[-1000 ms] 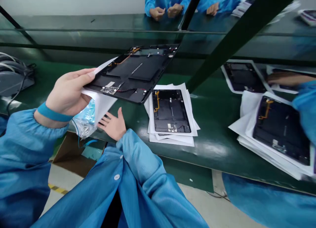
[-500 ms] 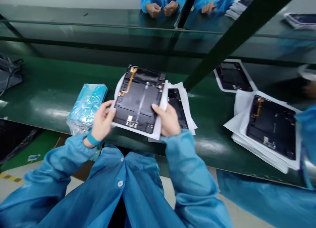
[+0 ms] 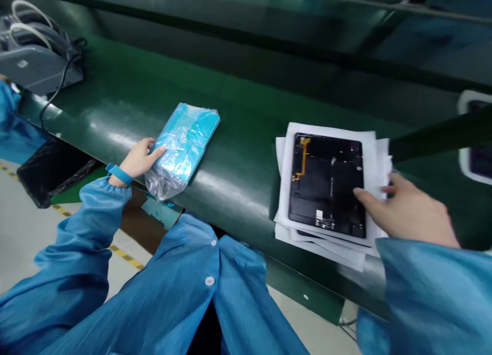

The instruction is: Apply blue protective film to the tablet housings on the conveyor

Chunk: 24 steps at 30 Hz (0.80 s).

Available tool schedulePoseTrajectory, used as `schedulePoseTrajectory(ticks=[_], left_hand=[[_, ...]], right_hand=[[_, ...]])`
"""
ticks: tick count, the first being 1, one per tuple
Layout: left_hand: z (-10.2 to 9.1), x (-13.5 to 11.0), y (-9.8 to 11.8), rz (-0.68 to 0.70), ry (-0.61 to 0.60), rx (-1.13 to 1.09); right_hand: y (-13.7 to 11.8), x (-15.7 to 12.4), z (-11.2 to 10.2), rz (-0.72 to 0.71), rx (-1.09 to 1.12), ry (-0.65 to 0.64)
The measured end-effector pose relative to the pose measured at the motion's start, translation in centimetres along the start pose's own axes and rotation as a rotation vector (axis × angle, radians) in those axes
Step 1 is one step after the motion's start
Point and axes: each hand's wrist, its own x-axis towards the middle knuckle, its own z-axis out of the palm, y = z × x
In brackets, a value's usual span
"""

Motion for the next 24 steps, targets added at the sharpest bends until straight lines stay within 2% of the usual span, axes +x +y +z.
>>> schedulePoseTrajectory(ticks=[1, 2, 3, 5, 7, 9, 11, 12, 14, 17, 19, 21, 24], left_hand=[[0.1, -1.2, 0.1, 0.051, 0.048, 0.003], [0.3, -2.6, 0.3, 0.122, 0.097, 0.012], [0.4, -4.0, 0.6, 0.198, 0.141, 0.031], [1.0, -6.5, 1.1, 0.298, 0.180, 0.103], [1.9, -8.2, 1.5, 0.275, 0.161, 0.192], [2.7, -8.8, 1.8, 0.186, 0.132, 0.254], [2.9, -8.6, 1.8, 0.081, 0.103, 0.290], [2.6, -8.4, 1.6, 0.031, 0.102, 0.309], [1.0, -7.7, 0.9, -0.025, 0.119, 0.349], [-2.7, -6.7, -0.4, 0.000, 0.186, 0.382], [-4.9, -6.2, -0.9, 0.071, 0.201, 0.348], [-6.1, -6.3, -0.7, 0.153, 0.143, 0.289], [-5.5, -7.6, 0.4, 0.266, -0.031, 0.061]], right_hand=[[-1.7, -1.2, 0.3, -0.048, -0.118, 0.069], [-4.1, -2.7, 0.7, -0.083, -0.146, 0.100], [-7.2, -4.5, 1.4, -0.146, -0.094, 0.065], [-14.7, -8.4, 3.8, -0.246, 0.143, -0.119], [-22.3, -11.6, 7.2, -0.304, 0.351, -0.352], [-28.3, -13.5, 11.1, -0.297, 0.388, -0.396], [-31.5, -14.0, 14.4, -0.221, 0.383, -0.369], [-32.1, -13.9, 15.6, -0.199, 0.398, -0.347], [-31.6, -13.2, 16.9, -0.238, 0.449, -0.321], [-28.5, -11.4, 16.5, -0.400, 0.519, -0.307], [-26.1, -10.0, 15.5, -0.417, 0.551, -0.272], [-24.3, -8.7, 14.7, -0.349, 0.604, -0.235], [-22.4, -7.1, 14.2, -0.263, 0.695, -0.247]])
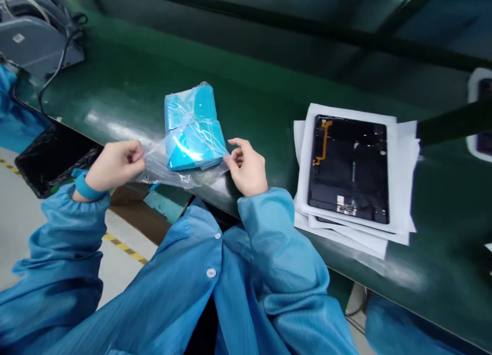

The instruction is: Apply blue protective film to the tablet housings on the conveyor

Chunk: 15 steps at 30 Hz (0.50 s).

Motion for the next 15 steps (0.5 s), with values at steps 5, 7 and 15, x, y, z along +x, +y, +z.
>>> schedulePoseTrajectory(ticks=[5, 7, 15], left_hand=[[3.5, -2.0, 3.3, 0.116, -0.088, -0.395], [4.0, -2.1, 4.2, 0.131, -0.142, -0.498], [0.5, 7.2, 1.3, 0.059, 0.021, -0.434]], right_hand=[[0.1, 0.1, -1.3, 0.007, -0.090, 0.146], [-1.7, -0.9, -1.0, -0.090, -0.178, 0.313], [-7.9, -4.3, 5.5, 0.056, 0.049, -0.420]])
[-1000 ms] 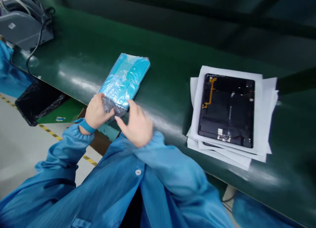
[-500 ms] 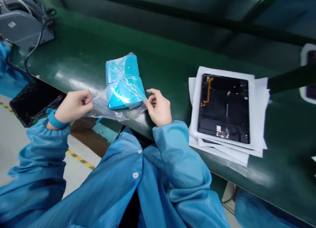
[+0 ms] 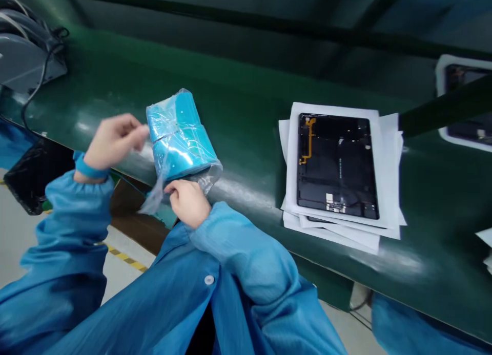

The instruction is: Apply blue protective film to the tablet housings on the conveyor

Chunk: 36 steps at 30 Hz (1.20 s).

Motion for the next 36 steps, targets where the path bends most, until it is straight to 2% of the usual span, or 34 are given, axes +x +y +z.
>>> schedulePoseTrajectory(ticks=[1, 2, 3, 6, 9, 11, 14, 17, 20, 24, 30, 34, 36], left_hand=[[-0.4, 2.3, -1.0, 0.014, 0.147, 0.085], [-0.5, 4.7, -2.2, 0.008, 0.198, 0.170], [-0.5, 7.0, -3.3, -0.007, 0.195, 0.241], [0.5, 12.2, -5.9, -0.078, 0.037, 0.335], [1.9, 14.1, -6.5, -0.125, -0.091, 0.302], [2.4, 14.0, -6.2, -0.167, -0.108, 0.320], [2.8, 12.9, -5.6, -0.230, -0.100, 0.430], [2.7, 11.6, -5.3, -0.295, -0.079, 0.523], [2.2, 10.6, -5.0, -0.352, -0.102, 0.546], [1.4, 9.4, -4.6, -0.358, -0.145, 0.511], [1.3, 8.8, -5.9, -0.458, -0.169, 0.100], [2.0, 8.5, -6.0, -0.558, -0.145, -0.082], [2.3, 8.1, -5.7, -0.599, -0.120, -0.104]], right_hand=[[0.5, 0.2, 0.4, 0.060, -0.010, 0.026], [1.2, 0.4, 0.5, 0.108, -0.017, 0.066], [1.9, 0.6, 0.4, 0.158, -0.018, 0.102], [3.9, 0.7, -0.3, 0.283, 0.015, 0.197], [4.9, 0.7, -0.8, 0.365, 0.061, 0.307], [5.1, 0.8, -0.9, 0.389, 0.164, 0.416], [5.1, 1.1, -0.8, 0.382, 0.434, 0.593], [4.8, 1.3, -1.1, 0.438, 0.658, 0.675], [4.0, 1.2, -1.8, 0.508, 0.811, 0.638], [2.2, 1.2, -3.0, 0.482, 0.802, 0.542], [0.9, 1.9, -4.7, 0.608, 0.824, 0.465], [0.6, 2.2, -5.9, 0.612, 0.823, 0.411], [0.4, 2.7, -6.3, 0.583, 0.815, 0.409]])
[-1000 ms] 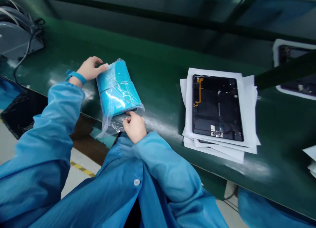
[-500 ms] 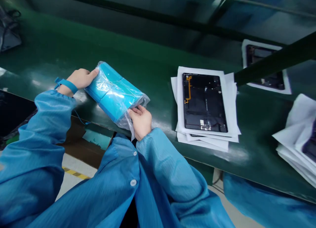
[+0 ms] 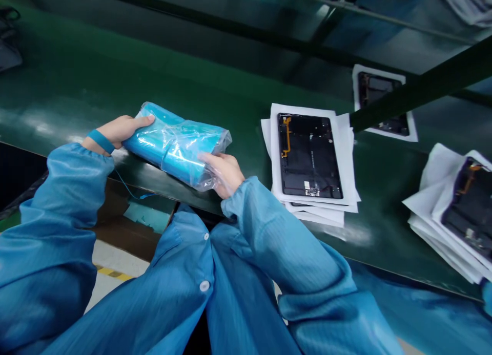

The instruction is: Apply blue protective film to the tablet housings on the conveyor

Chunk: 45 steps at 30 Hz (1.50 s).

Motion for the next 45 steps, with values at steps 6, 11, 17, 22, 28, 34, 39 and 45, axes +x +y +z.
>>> schedulePoseTrajectory(ticks=[6, 11, 17, 22, 28, 34, 39, 45], left_hand=[[0.7, -1.6, -1.1, 0.070, 0.125, 0.089], [1.0, -2.2, -2.5, 0.128, 0.210, 0.170], [1.2, -2.4, -2.6, 0.133, 0.199, 0.201], [1.2, -2.4, -2.4, 0.121, 0.199, 0.198], [1.3, -2.4, -2.3, 0.139, 0.214, 0.176], [1.6, -2.9, -2.3, 0.137, 0.224, 0.089], [2.0, -3.0, -2.4, 0.095, 0.164, -0.123], [2.7, -3.0, -3.3, 0.164, 0.205, -0.205]], right_hand=[[-0.4, 1.8, 0.4, -0.316, -0.528, 0.175], [1.0, 2.0, -0.2, -0.471, -0.794, 0.275], [2.1, 1.4, -1.1, -0.493, -0.840, 0.325], [1.9, 2.0, -1.3, -0.416, -0.467, 0.290], [1.1, 1.8, -0.6, -0.180, 0.006, 0.176], [-0.1, 0.6, 0.4, -0.046, 0.129, 0.145], [0.0, 0.1, 0.9, -0.019, 0.209, 0.099], [0.4, 0.5, 1.0, -0.049, 0.184, 0.175]])
